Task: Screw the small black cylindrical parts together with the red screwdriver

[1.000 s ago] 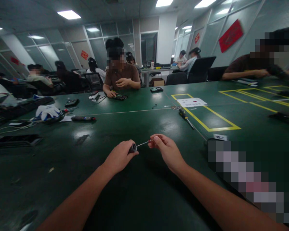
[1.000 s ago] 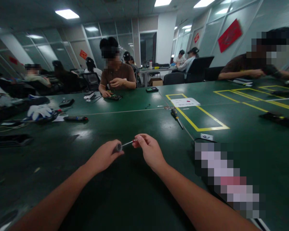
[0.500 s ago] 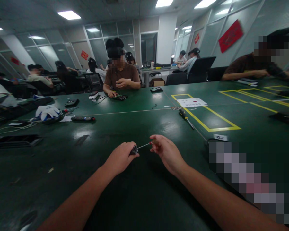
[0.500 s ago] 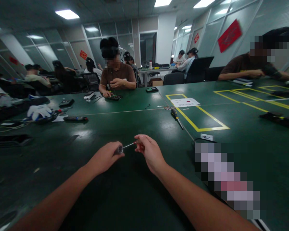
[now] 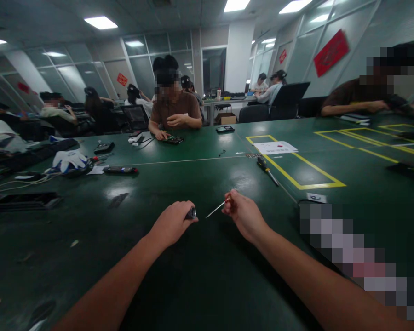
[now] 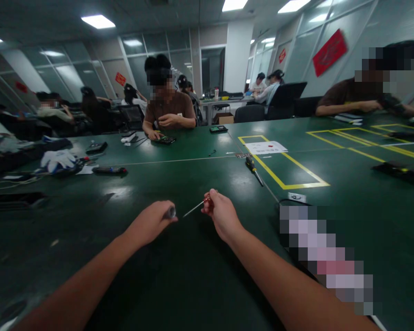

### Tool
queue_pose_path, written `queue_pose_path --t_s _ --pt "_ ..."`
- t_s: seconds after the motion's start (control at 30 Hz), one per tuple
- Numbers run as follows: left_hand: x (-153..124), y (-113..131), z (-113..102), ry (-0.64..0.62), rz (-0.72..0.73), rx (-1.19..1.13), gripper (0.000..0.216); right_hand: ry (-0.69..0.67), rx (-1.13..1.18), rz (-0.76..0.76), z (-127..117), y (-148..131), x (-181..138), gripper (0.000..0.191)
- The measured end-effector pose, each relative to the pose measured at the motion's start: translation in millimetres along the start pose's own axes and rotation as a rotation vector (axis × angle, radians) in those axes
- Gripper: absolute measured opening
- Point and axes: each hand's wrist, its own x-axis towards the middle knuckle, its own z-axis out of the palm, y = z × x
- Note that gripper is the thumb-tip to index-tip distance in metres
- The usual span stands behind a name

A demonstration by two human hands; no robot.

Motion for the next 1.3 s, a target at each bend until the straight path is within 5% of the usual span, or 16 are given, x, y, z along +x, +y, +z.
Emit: queue_pose_path --t_s 0.2,0.57,1.17,1.3 --pt "-2.6 0.2 -0.2 0.021 -0.037 -0.105 0.011 -0.073 -0.105 -0.159 7.3 2.5 -9.3 0.031" --pt "-2.9 5.1 -3.3 0.033 -0.019 -0.097 0.01 -0.141 -0.286 -0.221 14.2 -1.4 -21.5 0.03" --pt "-4.7 10.8 2.0 -0.031 0.088 0.026 0.012 -0.07 -0.221 -0.184 13.6 3.8 -15.3 0.037" --pt "-1.9 10.6 -1.4 0.017 0.101 0.104 0.013 -0.068 -0.108 0.015 6.1 0.6 -7.2 0.038"
